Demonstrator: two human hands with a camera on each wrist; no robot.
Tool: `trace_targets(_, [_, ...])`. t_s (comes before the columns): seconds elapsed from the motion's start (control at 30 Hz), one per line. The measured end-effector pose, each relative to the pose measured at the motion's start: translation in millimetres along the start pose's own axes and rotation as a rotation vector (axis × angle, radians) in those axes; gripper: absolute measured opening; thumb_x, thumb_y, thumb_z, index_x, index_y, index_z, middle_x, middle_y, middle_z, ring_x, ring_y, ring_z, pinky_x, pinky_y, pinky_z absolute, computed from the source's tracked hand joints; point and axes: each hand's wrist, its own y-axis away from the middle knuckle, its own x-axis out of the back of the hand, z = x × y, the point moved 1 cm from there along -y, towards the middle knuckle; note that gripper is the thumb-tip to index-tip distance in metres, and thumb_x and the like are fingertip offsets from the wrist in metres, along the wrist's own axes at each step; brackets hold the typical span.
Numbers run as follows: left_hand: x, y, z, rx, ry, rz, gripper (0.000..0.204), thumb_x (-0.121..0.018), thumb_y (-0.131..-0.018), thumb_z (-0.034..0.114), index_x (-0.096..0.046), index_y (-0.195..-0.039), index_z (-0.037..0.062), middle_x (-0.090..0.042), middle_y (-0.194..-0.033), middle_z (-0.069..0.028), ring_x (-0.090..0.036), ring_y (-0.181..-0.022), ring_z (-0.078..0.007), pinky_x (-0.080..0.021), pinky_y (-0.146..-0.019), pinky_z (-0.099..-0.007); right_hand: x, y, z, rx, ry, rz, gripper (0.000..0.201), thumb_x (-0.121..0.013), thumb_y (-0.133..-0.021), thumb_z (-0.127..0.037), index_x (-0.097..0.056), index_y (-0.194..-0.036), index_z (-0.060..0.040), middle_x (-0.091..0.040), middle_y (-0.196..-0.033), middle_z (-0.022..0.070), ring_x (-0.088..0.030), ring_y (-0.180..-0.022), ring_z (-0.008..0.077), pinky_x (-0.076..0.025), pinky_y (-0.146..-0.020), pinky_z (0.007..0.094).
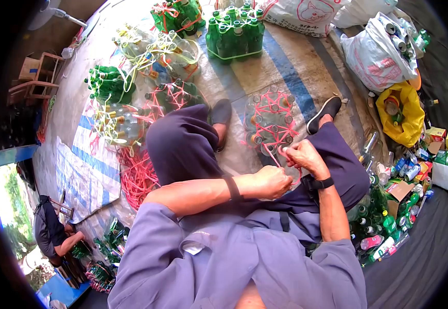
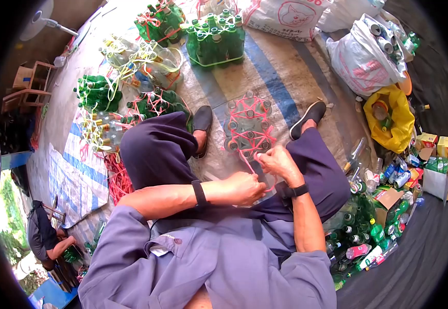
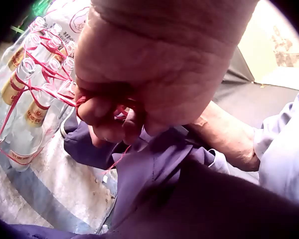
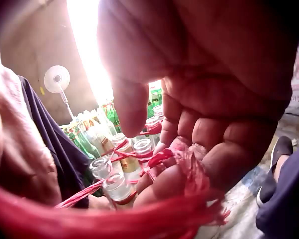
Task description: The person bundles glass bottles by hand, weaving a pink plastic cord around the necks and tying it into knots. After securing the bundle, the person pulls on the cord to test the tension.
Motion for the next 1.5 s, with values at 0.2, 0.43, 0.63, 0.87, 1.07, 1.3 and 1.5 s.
trace_targets(0.2, [-4, -3, -2, 0.032, -0.003, -0.024, 0.029, -0.057, -0.096, 0.029, -0.058, -0.084, 0.003, -0.059, -0.064, -0.0154, -0.065, -0.067, -0.0343, -0.054, -0.058, -0.0451, -7, -10, 11, 0.195, 0.067, -0.029, 0.033, -0.067, -0.085, -0.029, -0.069, -0.079, 0.0032, -0.067, -0.066, 0.0106, -0.067, -0.065, 0.0187, -0.053, -0.062, 0.0342])
trace_targets(0.43, [-7, 2, -5, -0.006, -0.025, -0.01, 0.029, -0.057, -0.096, 0.03, -0.058, -0.084, 0.0036, -0.059, -0.063, -0.0127, -0.064, -0.067, -0.0325, -0.053, -0.056, -0.0446, 11, 11, 10, 0.226, 0.66, 0.324, 0.037, -0.068, -0.085, -0.032, -0.072, -0.096, 0.0027, -0.072, -0.087, 0.0206, -0.072, -0.083, 0.0319, -0.055, -0.077, 0.0423])
trace_targets(0.63, [-1, 6, 2, 0.006, -0.068, -0.099, 0.029, -0.057, -0.096, 0.03, -0.056, -0.081, 0.0044, -0.06, -0.062, -0.0128, -0.065, -0.067, -0.0311, -0.052, -0.052, -0.0424, -15, 4, 3, 0.065, -0.199, -0.203, 0.036, -0.067, -0.094, -0.03, -0.069, -0.103, 0.0046, -0.072, -0.09, 0.0086, -0.068, -0.078, 0.0106, -0.056, -0.067, 0.0264])
trace_targets(0.87, [-24, 12, -12, -0.097, -0.122, 0.094, 0.03, -0.056, -0.097, 0.03, -0.06, -0.083, 0.004, -0.062, -0.069, -0.0169, -0.064, -0.065, -0.033, -0.052, -0.056, -0.043, -33, -12, 5, -0.068, -0.379, -0.279, 0.028, -0.066, -0.095, -0.024, -0.067, -0.096, 0.0035, -0.071, -0.09, 0.0116, -0.071, -0.077, 0.0171, -0.057, -0.064, 0.0284])
trace_targets(1.07, [8, 9, 1, 0.018, 0.093, -0.146, 0.026, -0.061, -0.093, 0.028, -0.068, -0.101, 0.0045, -0.069, -0.093, -0.0202, -0.068, -0.092, -0.0331, -0.053, -0.083, -0.0443, -46, -29, 30, 0.021, -0.294, -0.207, 0.019, -0.066, -0.089, -0.016, -0.069, -0.085, 0.0024, -0.065, -0.073, 0.0061, -0.06, -0.058, 0.0122, -0.051, -0.053, 0.0266])
trace_targets(1.3, [84, 26, -7, 0.185, 0.47, -0.017, 0.041, -0.07, -0.087, 0.024, -0.065, -0.12, 0.0005, -0.071, -0.098, -0.0177, -0.07, -0.089, -0.0261, -0.054, -0.084, -0.0385, -46, -16, 10, 0.132, -0.305, -0.121, 0.017, -0.065, -0.084, -0.015, -0.069, -0.074, -0.0019, -0.057, -0.06, 0.0003, -0.051, -0.051, 0.0091, -0.041, -0.047, 0.0267])
trace_targets(1.5, [96, 32, -46, 0.615, 0.502, 0.361, 0.026, -0.069, -0.091, 0.019, -0.068, -0.11, 0.0015, -0.071, -0.093, -0.0096, -0.067, -0.083, -0.0093, -0.054, -0.073, -0.0295, -56, -25, 22, 0.18, -0.125, 0.008, 0.027, -0.06, -0.083, -0.025, -0.071, -0.07, -0.0046, -0.047, -0.053, -0.003, -0.043, -0.052, 0.0088, -0.032, -0.048, 0.0299])
